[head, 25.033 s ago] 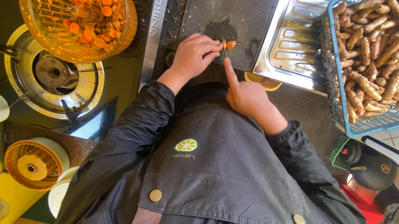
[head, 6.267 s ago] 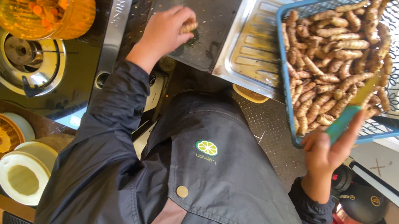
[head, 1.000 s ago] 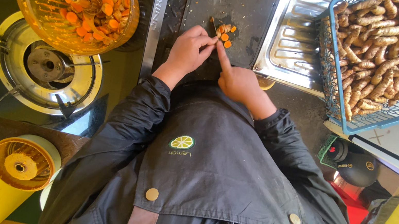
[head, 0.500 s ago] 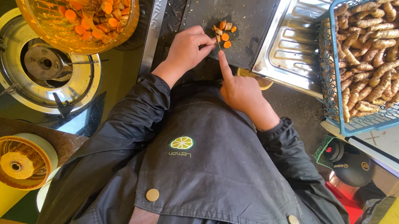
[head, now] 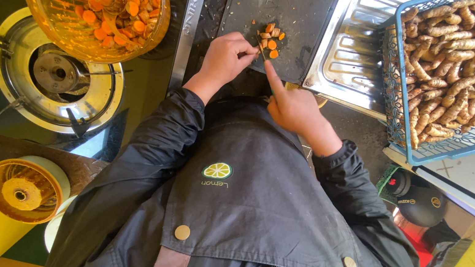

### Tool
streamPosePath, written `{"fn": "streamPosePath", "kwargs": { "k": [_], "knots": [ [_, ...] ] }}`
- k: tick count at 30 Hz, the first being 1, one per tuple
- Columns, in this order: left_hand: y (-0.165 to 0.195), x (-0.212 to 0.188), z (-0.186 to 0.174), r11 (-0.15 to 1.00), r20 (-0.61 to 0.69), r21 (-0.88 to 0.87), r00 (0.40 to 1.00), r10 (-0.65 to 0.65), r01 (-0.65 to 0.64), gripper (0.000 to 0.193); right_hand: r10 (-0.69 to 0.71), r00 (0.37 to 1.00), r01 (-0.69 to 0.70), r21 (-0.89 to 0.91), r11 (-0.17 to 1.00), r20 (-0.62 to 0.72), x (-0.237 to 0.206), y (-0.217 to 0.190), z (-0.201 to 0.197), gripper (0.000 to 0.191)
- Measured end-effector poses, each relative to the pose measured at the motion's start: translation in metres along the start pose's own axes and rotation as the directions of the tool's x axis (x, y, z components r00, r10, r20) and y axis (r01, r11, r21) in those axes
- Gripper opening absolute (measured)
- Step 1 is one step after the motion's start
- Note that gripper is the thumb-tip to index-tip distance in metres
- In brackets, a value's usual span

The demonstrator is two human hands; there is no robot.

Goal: The person slices turmeric roots into small pieces on a cutting board using a knife. They pick up roots from a basket and move the sliced pieces into a bowl.

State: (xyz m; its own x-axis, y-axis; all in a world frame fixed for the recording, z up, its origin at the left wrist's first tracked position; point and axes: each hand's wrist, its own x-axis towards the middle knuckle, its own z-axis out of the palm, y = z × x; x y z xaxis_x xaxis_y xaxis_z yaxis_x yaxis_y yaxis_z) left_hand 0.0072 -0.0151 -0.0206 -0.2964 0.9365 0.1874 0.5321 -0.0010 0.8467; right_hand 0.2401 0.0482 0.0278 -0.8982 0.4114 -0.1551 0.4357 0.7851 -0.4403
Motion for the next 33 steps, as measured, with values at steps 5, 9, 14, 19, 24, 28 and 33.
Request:
{"fn": "streamPosePath", "kwargs": {
  "k": [5,9,14,19,24,28,33],
  "knots": [
    [0.001,0.001,-0.003,1.000,0.019,0.006,1.000,0.005,-0.005,0.009,-0.007,0.999,0.007,-0.001,1.000,0.038,0.002,-0.007,0.012,0.088],
    [0.006,-0.003,-0.004,0.996,-0.018,0.014,0.996,0.087,-0.087,0.006,0.004,1.000,-0.005,0.033,0.999,0.024,0.022,-0.002,0.021,0.088],
    [0.002,-0.004,-0.004,0.994,-0.020,0.023,0.994,0.103,-0.103,0.009,0.018,0.999,-0.008,0.238,0.971,-0.041,0.022,0.007,0.008,0.086],
    [-0.006,0.000,-0.001,0.999,-0.014,0.011,0.999,0.050,-0.050,0.009,0.011,1.000,-0.011,0.021,1.000,0.013,0.003,-0.002,-0.002,0.085],
    [-0.007,0.000,-0.001,1.000,-0.001,-0.020,1.000,0.002,-0.002,0.009,-0.003,0.999,0.004,-0.011,1.000,0.037,-0.001,-0.008,0.009,0.087],
    [-0.009,0.002,-0.004,0.999,0.009,-0.010,0.999,0.037,-0.037,0.008,0.008,0.998,-0.010,0.031,0.999,0.067,0.016,-0.008,0.020,0.088],
    [-0.003,0.001,-0.002,0.998,0.038,0.008,0.998,-0.055,0.054,0.011,0.073,0.993,-0.111,0.572,0.813,0.090,0.019,0.004,-0.007,0.086]
  ]
}}
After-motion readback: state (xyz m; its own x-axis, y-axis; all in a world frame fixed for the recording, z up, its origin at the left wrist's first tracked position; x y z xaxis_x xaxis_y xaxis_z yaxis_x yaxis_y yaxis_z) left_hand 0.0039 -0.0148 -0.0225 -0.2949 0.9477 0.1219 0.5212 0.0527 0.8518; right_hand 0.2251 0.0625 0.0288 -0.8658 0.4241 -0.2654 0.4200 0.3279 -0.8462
